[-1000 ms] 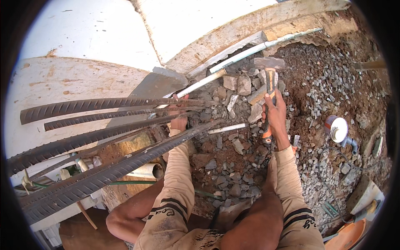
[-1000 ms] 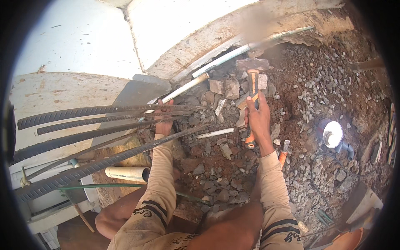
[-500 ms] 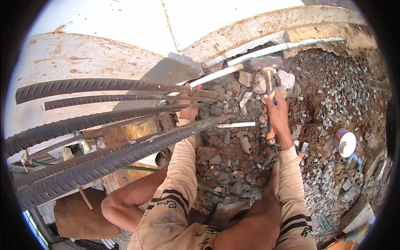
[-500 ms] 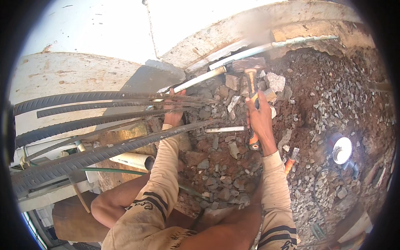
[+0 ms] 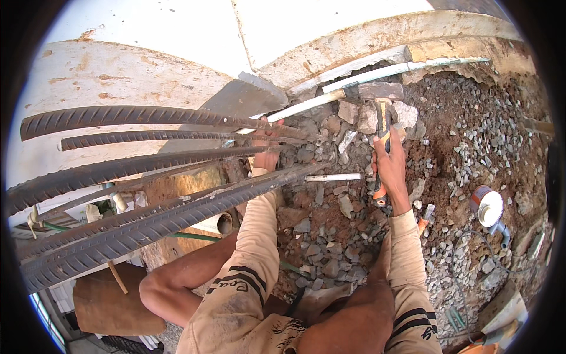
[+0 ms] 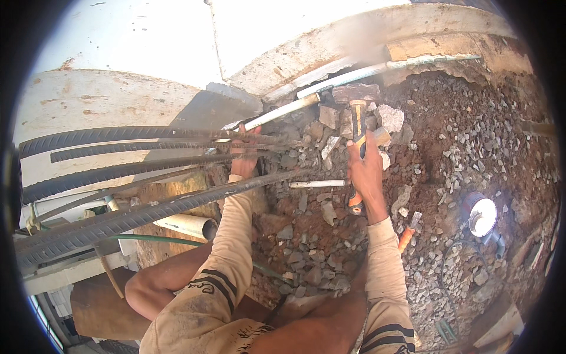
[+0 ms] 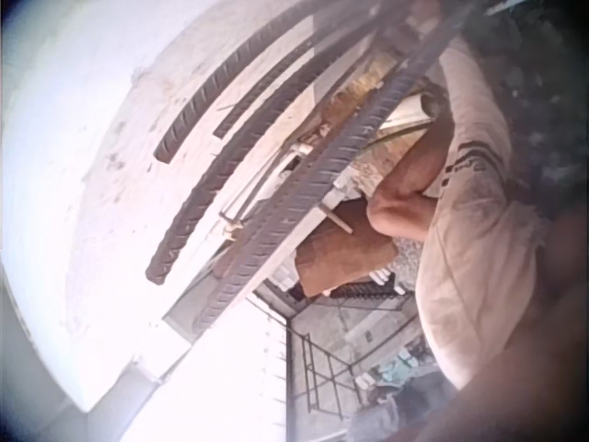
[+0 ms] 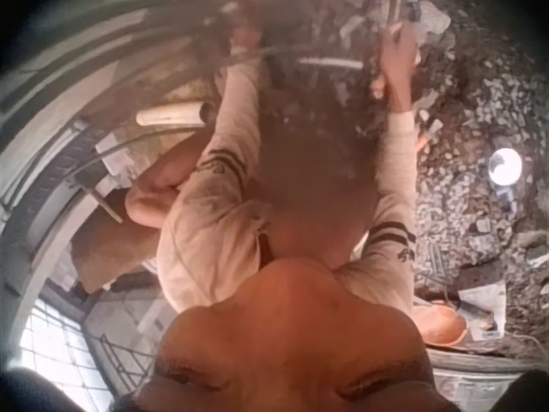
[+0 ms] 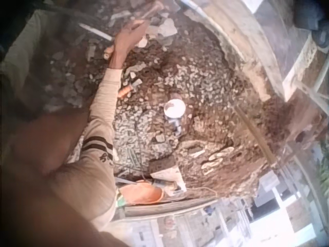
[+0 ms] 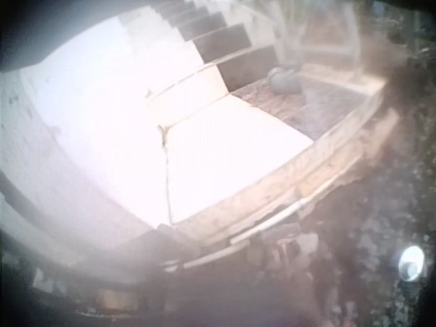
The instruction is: The person installs white PVC pipes into a trench along a concrete wall. They apply glue to the pipe ends and fittings, connect the pieces, and use a hammer to secure the pipes in place. The person also uses an angle grinder to cut a pipe to the required length.
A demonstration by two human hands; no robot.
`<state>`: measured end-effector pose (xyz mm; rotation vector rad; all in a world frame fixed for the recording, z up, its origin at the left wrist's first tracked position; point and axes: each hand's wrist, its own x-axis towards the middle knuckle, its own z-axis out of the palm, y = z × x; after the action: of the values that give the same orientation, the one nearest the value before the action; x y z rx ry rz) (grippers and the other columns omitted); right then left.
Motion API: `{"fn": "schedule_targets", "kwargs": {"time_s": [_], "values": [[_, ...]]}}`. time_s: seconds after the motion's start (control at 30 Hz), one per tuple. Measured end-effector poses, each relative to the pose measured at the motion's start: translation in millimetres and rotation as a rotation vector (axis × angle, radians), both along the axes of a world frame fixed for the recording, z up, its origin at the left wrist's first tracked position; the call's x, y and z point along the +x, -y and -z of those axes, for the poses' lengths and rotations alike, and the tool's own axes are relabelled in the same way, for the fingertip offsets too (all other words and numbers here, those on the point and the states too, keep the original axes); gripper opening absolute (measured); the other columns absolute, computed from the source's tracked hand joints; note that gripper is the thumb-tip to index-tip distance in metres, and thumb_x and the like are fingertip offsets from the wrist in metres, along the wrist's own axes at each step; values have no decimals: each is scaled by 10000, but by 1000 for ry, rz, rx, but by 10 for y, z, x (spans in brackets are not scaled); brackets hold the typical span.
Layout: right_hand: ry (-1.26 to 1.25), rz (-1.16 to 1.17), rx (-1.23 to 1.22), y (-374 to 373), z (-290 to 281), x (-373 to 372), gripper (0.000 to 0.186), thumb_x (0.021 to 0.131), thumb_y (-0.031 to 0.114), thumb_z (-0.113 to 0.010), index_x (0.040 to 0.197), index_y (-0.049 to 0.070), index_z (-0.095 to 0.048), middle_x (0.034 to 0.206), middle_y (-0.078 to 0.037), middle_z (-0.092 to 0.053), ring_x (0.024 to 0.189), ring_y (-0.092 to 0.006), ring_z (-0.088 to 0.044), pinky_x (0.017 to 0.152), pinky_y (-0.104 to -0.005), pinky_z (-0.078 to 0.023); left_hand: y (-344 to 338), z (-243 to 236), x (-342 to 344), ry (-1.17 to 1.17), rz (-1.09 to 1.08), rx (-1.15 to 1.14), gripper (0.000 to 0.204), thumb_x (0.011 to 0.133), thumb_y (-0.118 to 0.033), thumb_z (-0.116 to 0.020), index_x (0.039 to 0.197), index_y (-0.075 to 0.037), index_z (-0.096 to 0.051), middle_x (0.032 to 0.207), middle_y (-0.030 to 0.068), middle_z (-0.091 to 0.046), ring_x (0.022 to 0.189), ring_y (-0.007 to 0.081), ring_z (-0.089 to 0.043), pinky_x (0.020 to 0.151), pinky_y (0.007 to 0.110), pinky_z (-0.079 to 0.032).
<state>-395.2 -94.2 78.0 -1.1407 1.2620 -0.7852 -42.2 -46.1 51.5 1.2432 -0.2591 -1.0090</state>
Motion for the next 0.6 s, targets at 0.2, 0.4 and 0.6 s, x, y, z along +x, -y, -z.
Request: {"fn": "schedule_targets", "kwargs": {"time_s": [0.2,0.4,0.6], "values": [[55,-135,131,90,-274,71,515,1058,224,-624,1496,28,-438,661,-28,-548,488,-141,-540,445,-335,-444,-58,36,109,-112,-59,59,474,1104,-383,-602,1377,-1,-545,1369,231,-629,1245,326,-645,1118,424,-539],[78,-177,148,59,-310,76,496,1081,182,-592,1524,29,-431,716,-19,-534,522,-112,-483,476,-321,-407,-144,-317,201,-27,589,183,521,1116,-354,-573,1481,15,-525,1493,247,-596,1345,318,-601,1142,445,-493],[91,-194,130,67,-331,105,482,1078,188,-608,1511,47,-451,701,-15,-530,525,-112,-486,487,-324,-419,-1940,-303,-38,1396,112,561,200,971,-185,-733,950,13,-754,839,58,-739,736,111,-648,696,293,-530]]}}
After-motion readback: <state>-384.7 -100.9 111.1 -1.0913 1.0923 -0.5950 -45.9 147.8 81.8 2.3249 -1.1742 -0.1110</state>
